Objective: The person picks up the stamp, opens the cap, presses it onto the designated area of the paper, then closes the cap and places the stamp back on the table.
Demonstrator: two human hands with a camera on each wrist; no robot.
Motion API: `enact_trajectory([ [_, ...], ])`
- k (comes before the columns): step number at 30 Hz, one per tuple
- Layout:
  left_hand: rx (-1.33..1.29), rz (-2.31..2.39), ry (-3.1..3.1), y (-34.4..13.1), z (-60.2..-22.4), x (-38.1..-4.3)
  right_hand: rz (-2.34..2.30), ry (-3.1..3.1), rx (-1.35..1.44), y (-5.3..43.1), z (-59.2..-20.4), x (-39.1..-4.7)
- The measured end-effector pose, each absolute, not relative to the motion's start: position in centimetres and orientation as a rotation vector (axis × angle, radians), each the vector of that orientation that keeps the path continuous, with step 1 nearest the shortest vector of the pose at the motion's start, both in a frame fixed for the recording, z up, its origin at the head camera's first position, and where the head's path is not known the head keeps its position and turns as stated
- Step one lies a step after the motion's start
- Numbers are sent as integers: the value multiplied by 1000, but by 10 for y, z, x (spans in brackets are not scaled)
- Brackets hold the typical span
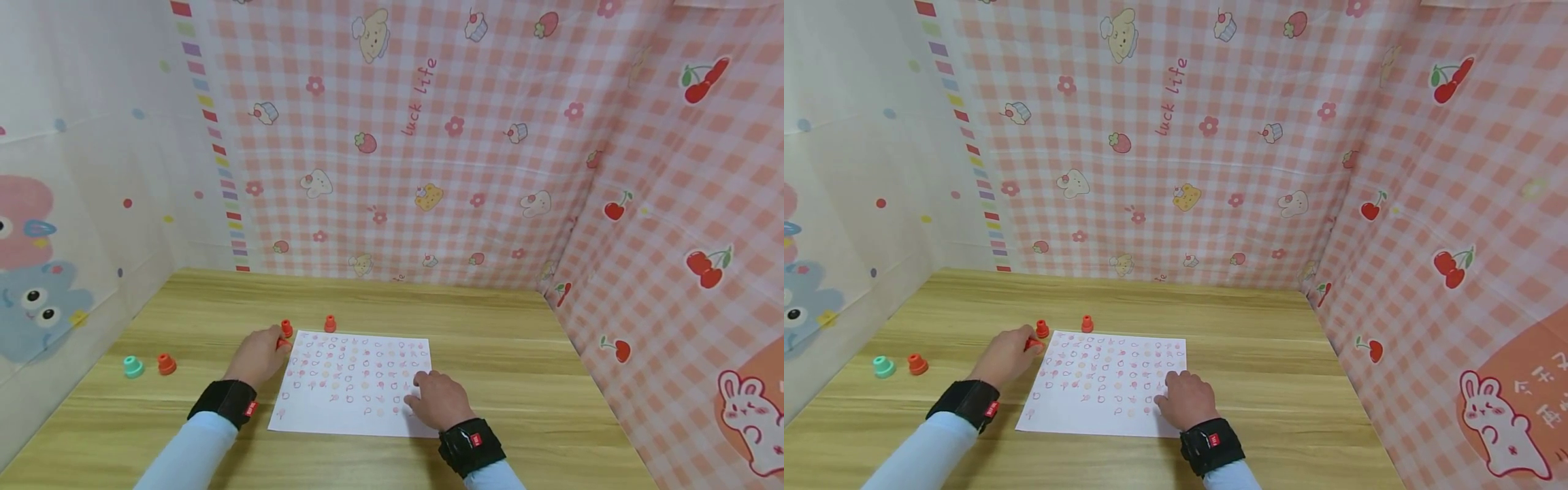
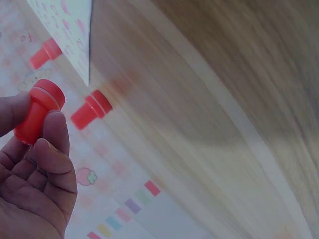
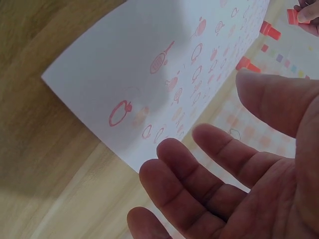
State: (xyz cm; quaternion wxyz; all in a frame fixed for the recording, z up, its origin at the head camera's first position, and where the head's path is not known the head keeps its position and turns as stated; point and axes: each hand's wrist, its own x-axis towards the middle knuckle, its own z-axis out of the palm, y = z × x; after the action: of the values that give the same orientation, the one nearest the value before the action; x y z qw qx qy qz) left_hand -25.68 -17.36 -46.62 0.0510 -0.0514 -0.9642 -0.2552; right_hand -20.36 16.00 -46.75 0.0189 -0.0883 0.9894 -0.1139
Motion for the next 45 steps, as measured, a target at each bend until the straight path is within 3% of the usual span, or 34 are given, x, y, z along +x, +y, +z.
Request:
enact_trajectory([
  [23, -152, -1024, -2860, -132, -469, -243, -535, 3114, -237, 153, -474, -207],
  [35, -219, -1237, -2745, -104, -466, -232, -885, 3012, -170, 152, -474, -209],
  [45, -294, -1364, -2661, -88, -472, -226, -1335, 2784, 57, 146, -477, -210],
])
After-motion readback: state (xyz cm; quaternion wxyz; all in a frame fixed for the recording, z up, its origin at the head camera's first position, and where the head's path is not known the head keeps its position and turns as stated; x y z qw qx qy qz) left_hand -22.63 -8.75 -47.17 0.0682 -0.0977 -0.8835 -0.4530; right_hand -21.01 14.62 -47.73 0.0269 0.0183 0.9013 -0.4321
